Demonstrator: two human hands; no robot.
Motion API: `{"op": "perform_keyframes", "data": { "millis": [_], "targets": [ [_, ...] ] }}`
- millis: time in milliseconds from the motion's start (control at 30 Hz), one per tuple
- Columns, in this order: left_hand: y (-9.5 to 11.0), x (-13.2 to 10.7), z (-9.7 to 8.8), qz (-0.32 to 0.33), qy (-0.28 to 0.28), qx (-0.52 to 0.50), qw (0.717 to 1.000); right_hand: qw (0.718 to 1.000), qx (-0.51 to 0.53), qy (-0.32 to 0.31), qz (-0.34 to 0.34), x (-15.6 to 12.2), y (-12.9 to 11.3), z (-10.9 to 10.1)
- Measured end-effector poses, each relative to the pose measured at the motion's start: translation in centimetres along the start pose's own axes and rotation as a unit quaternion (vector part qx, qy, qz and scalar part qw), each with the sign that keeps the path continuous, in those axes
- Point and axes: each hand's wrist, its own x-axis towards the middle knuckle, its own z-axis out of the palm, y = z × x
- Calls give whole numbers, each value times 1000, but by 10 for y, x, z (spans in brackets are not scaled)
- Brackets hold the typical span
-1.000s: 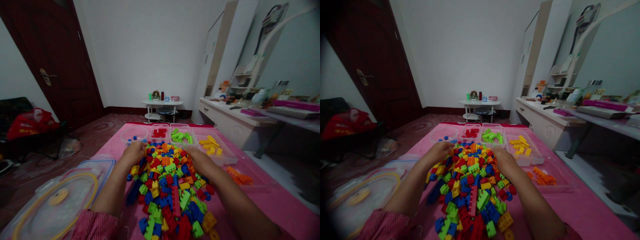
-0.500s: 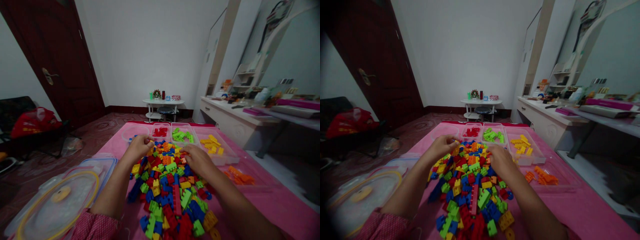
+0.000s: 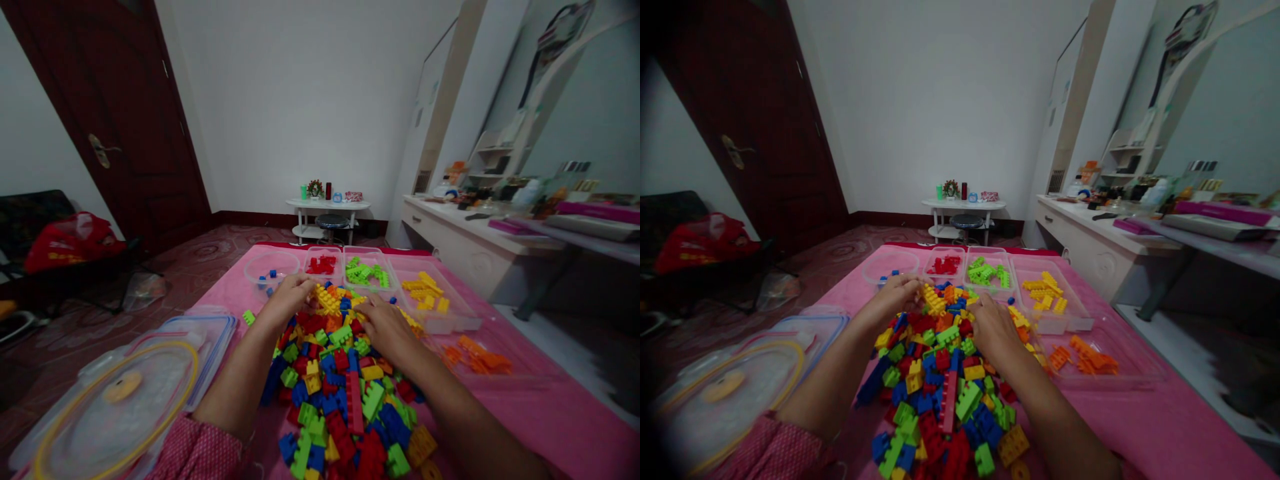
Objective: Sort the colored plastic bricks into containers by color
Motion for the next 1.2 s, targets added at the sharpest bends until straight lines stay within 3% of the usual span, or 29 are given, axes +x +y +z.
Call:
{"op": "perform_keyframes", "data": {
  "millis": [100, 200, 300, 433, 600, 767, 833, 933, 1033, 1133, 1200],
  "targets": [
    [0, -1, 1, 0, -28, -12, 1000, 999, 39, 20, 10, -1, 4, -3],
    [0, -1, 3, 11, -49, -8, 999, 989, 124, 79, 29, 0, 2, -12],
    [1, -1, 4, 31, -45, -2, 999, 946, 303, 112, 25, 0, -9, -25],
    [3, -4, 8, 45, -68, -17, 997, 866, 498, 48, -6, -4, -26, -32],
    [7, -10, 15, 50, -99, -44, 993, 834, 551, 4, -8, -7, -35, -29],
    [6, -11, 17, 70, -112, 0, 991, 864, 502, 30, -20, -5, -19, -40],
    [4, -10, 17, 84, -108, 43, 990, 880, 473, 53, 3, -3, -1, -47],
    [0, -6, 18, 90, -87, 86, 988, 901, 405, 138, 76, 0, 40, -53],
    [-5, -3, 19, 87, -87, 111, 986, 932, 233, 230, 154, 0, 81, -56],
    [-11, 1, 18, 125, -89, 154, 976, 946, 44, 235, 219, -3, 102, -58],
    [-14, 3, 16, 153, -76, 198, 965, 948, 1, 218, 231, -4, 99, -58]
  ]
}}
